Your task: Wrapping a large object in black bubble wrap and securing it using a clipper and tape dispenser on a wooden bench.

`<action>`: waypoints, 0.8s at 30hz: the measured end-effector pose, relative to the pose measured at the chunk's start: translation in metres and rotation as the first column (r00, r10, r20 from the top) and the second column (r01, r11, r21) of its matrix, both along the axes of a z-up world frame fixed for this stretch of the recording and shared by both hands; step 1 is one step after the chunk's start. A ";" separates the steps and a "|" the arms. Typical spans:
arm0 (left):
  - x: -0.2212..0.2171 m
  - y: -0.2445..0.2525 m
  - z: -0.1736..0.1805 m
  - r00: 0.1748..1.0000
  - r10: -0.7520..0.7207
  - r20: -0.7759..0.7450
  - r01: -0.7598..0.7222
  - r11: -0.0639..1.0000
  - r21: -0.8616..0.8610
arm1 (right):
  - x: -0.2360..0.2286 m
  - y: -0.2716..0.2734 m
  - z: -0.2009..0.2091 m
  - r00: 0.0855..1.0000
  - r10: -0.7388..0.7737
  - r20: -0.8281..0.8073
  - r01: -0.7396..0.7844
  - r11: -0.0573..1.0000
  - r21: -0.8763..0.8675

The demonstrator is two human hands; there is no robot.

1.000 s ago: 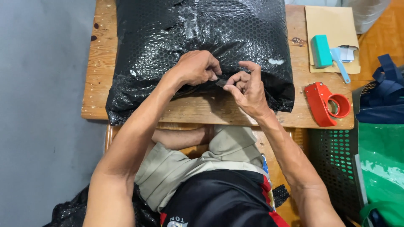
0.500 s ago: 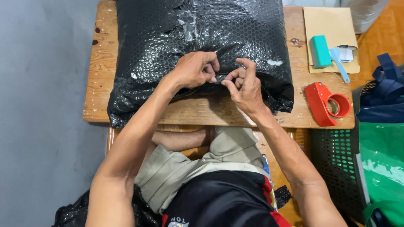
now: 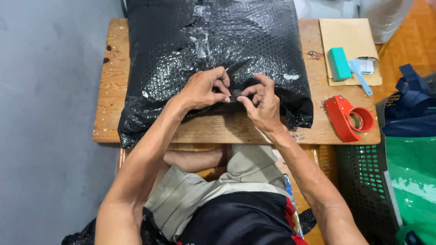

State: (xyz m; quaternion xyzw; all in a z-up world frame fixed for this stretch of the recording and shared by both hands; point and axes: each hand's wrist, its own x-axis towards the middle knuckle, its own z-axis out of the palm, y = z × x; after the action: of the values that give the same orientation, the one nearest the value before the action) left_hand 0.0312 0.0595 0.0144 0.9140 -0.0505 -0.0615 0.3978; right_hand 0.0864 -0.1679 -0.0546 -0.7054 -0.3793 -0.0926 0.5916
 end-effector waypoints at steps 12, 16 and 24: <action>-0.004 -0.024 -0.013 0.945 0.035 0.324 -0.106 0.973 0.204 | -0.016 0.003 0.012 0.905 -0.268 0.332 0.316 0.944 -0.100; 0.000 -0.024 -0.018 0.933 0.079 0.352 -0.160 0.965 0.209 | 0.003 0.006 0.006 0.808 -0.278 0.519 0.355 0.933 -0.053; 0.010 -0.030 -0.027 0.938 0.166 0.305 -0.247 0.937 0.247 | 0.026 0.005 0.014 0.793 -0.332 0.511 0.383 0.924 0.005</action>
State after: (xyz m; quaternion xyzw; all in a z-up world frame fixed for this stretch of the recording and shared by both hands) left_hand 0.0409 0.0300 -0.0126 0.9608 0.0003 0.1042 0.2569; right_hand 0.1120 -0.1627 -0.0411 -0.7437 -0.3839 -0.3642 0.4084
